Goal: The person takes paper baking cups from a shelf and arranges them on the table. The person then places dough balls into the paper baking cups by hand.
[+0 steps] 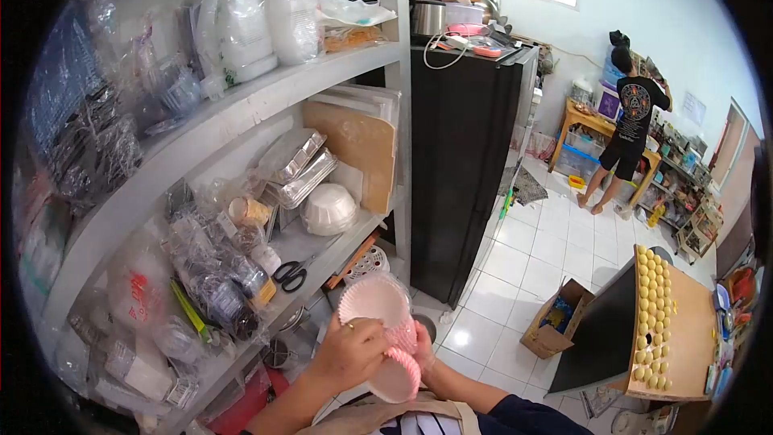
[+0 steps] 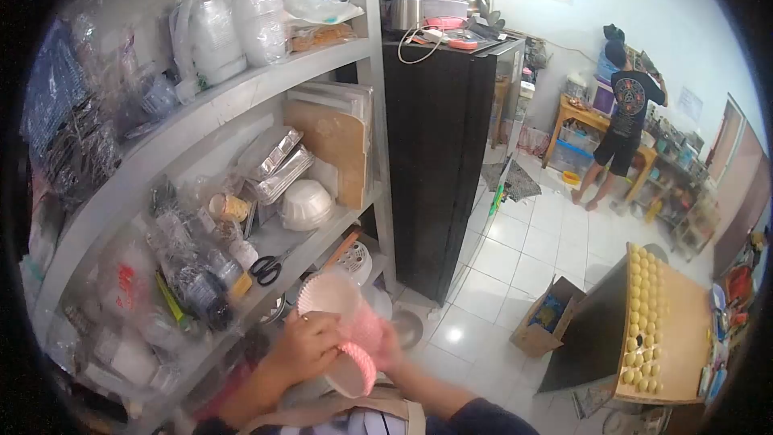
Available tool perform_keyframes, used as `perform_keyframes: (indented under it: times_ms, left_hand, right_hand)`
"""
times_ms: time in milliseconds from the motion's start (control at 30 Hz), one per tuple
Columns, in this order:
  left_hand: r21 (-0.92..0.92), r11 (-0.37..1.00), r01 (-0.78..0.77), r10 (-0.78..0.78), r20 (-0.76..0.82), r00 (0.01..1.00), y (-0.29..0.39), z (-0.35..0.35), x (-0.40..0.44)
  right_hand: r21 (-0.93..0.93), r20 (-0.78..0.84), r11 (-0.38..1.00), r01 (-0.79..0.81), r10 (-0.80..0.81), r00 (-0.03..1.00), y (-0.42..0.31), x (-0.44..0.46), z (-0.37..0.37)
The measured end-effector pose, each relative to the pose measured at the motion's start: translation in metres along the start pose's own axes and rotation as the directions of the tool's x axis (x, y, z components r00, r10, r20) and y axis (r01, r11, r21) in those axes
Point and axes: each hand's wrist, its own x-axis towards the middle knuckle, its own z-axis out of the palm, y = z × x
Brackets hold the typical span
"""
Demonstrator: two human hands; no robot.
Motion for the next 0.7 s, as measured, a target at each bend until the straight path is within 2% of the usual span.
perform_keyframes:
  times_ms: [33,100,133,200,267,367,400,500,533,700]
  left_hand:
    - [-0.020,0.998,0.064,-0.065,-0.035,0.997,-0.003,0.002,-0.005]
    - [-0.011,0.997,0.082,-0.082,-0.124,0.989,-0.012,-0.003,-0.008]
    - [-0.003,0.995,0.101,-0.100,-0.169,0.981,-0.017,-0.008,-0.011]
    - [0.019,0.995,0.094,-0.088,-0.195,0.977,-0.027,-0.023,-0.011]
    - [0.041,0.998,0.049,-0.038,-0.243,0.969,-0.043,-0.030,-0.011]
    - [0.152,0.988,0.043,-0.003,-0.251,0.968,-0.072,-0.040,-0.006]
    - [0.198,0.976,0.094,-0.046,-0.231,0.972,-0.079,-0.046,-0.002]
    - [0.270,0.959,0.085,0.006,-0.320,0.947,-0.105,-0.062,0.015]
    - [0.286,0.952,0.107,-0.004,-0.337,0.942,-0.114,-0.065,0.021]
    - [0.314,0.932,0.179,-0.033,-0.419,0.907,-0.164,-0.070,0.046]
  right_hand:
    - [0.047,0.030,0.997,-0.055,0.054,0.998,0.001,0.003,-0.003]
    - [0.139,0.103,0.972,-0.187,0.174,0.979,0.007,0.011,-0.005]
    - [0.160,0.244,0.960,-0.228,0.185,0.952,0.007,0.016,0.021]
    - [-0.107,-0.106,0.947,-0.302,0.292,0.951,0.012,0.030,0.046]
    - [-0.308,-0.329,0.841,-0.445,0.345,0.879,0.011,0.047,0.056]
    - [-0.322,-0.289,0.879,-0.352,0.263,0.921,0.011,0.074,0.036]
    - [-0.432,-0.298,0.839,-0.330,0.213,0.931,0.007,0.084,0.036]
    - [-0.463,-0.215,0.869,-0.176,0.083,0.973,-0.009,0.097,0.050]
    - [-0.473,-0.300,0.872,-0.130,-0.021,0.954,-0.012,0.096,0.048]
    - [-0.481,-0.410,0.863,-0.156,-0.064,0.910,-0.036,0.082,0.021]
